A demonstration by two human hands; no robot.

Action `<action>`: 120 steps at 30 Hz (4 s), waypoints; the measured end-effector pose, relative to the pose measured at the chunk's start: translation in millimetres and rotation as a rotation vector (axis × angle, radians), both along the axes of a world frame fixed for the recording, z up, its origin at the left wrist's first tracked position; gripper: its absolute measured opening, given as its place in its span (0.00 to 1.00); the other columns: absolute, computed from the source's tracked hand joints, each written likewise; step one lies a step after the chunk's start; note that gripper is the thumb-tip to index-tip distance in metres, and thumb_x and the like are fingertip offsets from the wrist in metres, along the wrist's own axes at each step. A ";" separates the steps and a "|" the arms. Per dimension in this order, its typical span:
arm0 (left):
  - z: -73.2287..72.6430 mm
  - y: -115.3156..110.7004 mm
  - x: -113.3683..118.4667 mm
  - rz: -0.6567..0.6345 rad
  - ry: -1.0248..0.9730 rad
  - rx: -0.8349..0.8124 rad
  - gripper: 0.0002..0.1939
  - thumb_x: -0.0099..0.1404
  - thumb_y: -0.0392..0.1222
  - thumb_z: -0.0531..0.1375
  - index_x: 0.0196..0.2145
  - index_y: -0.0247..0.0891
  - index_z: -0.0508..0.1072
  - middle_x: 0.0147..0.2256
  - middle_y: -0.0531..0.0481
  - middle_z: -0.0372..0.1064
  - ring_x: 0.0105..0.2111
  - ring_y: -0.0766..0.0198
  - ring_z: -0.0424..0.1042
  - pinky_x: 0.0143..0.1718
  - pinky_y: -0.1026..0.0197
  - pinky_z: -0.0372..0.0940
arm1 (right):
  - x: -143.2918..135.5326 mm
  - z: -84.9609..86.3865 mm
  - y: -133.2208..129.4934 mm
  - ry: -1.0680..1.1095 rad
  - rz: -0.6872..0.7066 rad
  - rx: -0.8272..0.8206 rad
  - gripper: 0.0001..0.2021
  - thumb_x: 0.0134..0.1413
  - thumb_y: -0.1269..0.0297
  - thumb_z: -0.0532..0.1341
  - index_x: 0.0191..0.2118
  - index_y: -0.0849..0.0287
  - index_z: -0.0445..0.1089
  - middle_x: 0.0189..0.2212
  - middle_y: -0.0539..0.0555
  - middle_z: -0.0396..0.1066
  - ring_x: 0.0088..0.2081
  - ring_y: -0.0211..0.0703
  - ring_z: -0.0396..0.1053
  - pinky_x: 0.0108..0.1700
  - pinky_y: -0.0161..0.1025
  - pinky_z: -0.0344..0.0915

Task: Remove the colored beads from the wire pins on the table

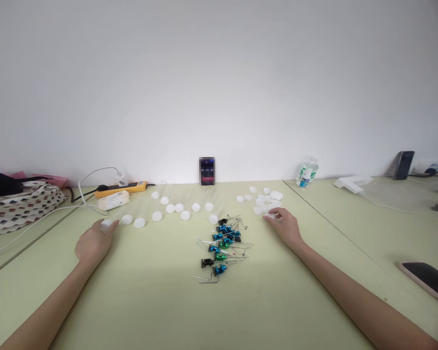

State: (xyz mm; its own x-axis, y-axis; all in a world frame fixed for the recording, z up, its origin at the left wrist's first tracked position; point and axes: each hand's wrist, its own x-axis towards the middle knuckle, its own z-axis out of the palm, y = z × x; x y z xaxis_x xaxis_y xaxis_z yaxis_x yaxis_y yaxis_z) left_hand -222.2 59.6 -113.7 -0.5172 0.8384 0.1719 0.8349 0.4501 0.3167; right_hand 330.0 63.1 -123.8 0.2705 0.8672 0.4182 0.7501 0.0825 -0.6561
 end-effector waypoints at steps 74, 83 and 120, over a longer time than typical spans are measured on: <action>1.9 -89.9 209.9 -1.317 -0.121 0.321 0.09 0.57 0.40 0.57 0.35 0.39 0.61 0.38 0.46 0.60 0.39 0.59 0.61 0.39 0.56 0.61 | -51.3 1.6 -22.6 -0.069 0.142 0.280 0.08 0.54 0.67 0.51 0.37 0.58 0.65 0.38 0.56 0.68 0.44 0.49 0.61 0.37 0.41 0.62; -5.5 -88.3 208.0 -1.377 -0.059 0.368 0.04 0.59 0.39 0.56 0.30 0.39 0.62 0.33 0.47 0.60 0.35 0.61 0.60 0.36 0.58 0.59 | -50.9 0.4 -21.3 -0.063 0.159 0.278 0.08 0.52 0.68 0.50 0.36 0.57 0.65 0.36 0.55 0.68 0.43 0.48 0.62 0.36 0.42 0.62; -7.6 -99.1 202.1 -1.372 -0.149 0.172 0.06 0.65 0.41 0.52 0.31 0.38 0.62 0.33 0.49 0.62 0.35 0.62 0.61 0.36 0.58 0.60 | -75.7 10.2 -48.6 -0.167 0.391 0.412 0.08 0.55 0.69 0.51 0.37 0.56 0.66 0.37 0.57 0.68 0.43 0.47 0.63 0.46 0.47 0.60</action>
State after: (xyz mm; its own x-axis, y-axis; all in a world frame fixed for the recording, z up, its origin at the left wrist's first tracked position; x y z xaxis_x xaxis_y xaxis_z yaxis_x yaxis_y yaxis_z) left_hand -20.0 -39.6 -121.3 0.6699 0.6600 0.3402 0.5274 -0.7454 0.4077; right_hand 254.3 14.5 -113.7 -0.1350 0.6466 0.7507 0.7032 0.5963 -0.3872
